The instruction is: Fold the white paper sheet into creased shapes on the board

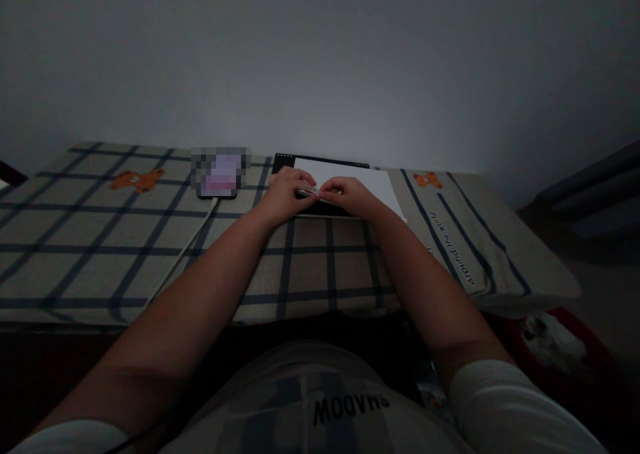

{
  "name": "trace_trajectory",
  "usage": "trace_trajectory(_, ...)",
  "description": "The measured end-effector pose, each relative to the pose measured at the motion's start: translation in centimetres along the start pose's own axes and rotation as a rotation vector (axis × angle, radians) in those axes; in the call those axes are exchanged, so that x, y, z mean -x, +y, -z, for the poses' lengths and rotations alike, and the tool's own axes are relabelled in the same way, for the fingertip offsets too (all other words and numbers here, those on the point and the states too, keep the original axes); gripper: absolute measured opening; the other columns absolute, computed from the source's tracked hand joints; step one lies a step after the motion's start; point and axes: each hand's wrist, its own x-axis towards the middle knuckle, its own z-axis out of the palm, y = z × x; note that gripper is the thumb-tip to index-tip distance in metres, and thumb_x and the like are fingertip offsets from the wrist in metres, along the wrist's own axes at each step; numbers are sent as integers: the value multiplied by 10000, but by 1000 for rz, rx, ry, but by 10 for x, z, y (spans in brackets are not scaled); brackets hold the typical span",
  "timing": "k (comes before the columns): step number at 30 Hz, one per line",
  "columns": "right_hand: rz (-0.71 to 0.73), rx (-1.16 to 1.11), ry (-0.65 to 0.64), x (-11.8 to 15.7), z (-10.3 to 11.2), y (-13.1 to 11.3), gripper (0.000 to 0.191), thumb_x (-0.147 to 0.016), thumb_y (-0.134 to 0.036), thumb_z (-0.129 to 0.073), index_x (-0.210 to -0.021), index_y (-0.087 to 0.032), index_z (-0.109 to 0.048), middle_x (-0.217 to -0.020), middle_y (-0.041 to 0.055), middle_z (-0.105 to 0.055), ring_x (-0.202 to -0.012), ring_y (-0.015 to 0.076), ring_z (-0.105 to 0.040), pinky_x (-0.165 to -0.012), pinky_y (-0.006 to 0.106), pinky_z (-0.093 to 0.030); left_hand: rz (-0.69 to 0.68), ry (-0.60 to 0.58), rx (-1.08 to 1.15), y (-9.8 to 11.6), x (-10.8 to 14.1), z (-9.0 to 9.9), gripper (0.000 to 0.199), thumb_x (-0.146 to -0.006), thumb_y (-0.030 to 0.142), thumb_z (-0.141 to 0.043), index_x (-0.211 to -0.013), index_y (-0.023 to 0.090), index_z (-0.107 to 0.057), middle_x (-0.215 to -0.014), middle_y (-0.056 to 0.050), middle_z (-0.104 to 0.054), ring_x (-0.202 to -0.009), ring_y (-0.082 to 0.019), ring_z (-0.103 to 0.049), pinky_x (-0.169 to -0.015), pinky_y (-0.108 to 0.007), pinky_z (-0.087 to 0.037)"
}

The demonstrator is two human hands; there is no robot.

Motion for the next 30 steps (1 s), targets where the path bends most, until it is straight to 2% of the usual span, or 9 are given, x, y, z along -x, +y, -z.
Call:
trace_trajectory(10, 74, 12, -3, -2, 2, 3, 222, -835, -393, -677, -855, -177, -724, -863, 52, -704, -809, 198, -587, -777, 344, -447, 29, 11, 30, -9, -2, 0, 152, -831, 350, -733, -924, 233, -758, -1052, -55, -714, -1078, -273, -576, -1012, -447, -397)
trace_trajectory(16, 65, -14, 4, -3, 3, 7, 210, -847, -323, -645, -937, -168, -755, -979, 83, -740, -900, 215, -635, -864, 372, -465, 0, 44, -13, -9, -1, -1, 117, -831, 342, -712, -810, 241, -767, -1050, -47, -727, -1082, -274, -577, -1007, -469, -391)
trace_trajectory(20, 7, -5, -32, -2, 3, 7, 228, -838, -358, -659, -902, -152, -734, -885, 71, -723, -809, 198, -610, -793, 356, -463, 17, 52, -76, -6, 0, -1, 124, -823, 347, -714, -831, 243, -780, -995, -48, -720, -1062, -281, -577, -970, -465, -395)
trace_trajectory(24, -26, 11, -20, -2, 2, 6, 215, -835, -373, -657, -856, -161, -686, -814, 47, -681, -748, 182, -566, -722, 332, -440, -3, 46, -73, -5, 1, -1, 131, -839, 333, -699, -846, 228, -778, -1059, -48, -728, -1081, -271, -582, -974, -455, -387)
trace_trajectory(30, -21, 15, -6, -1, 0, 3, 180, -824, -334, -659, -841, -156, -679, -803, 48, -667, -755, 184, -558, -721, 328, -425, -27, 4, -117, -1, 3, -2, 141, -851, 360, -724, -894, 243, -791, -1112, -51, -736, -1138, -297, -570, -977, -475, -367)
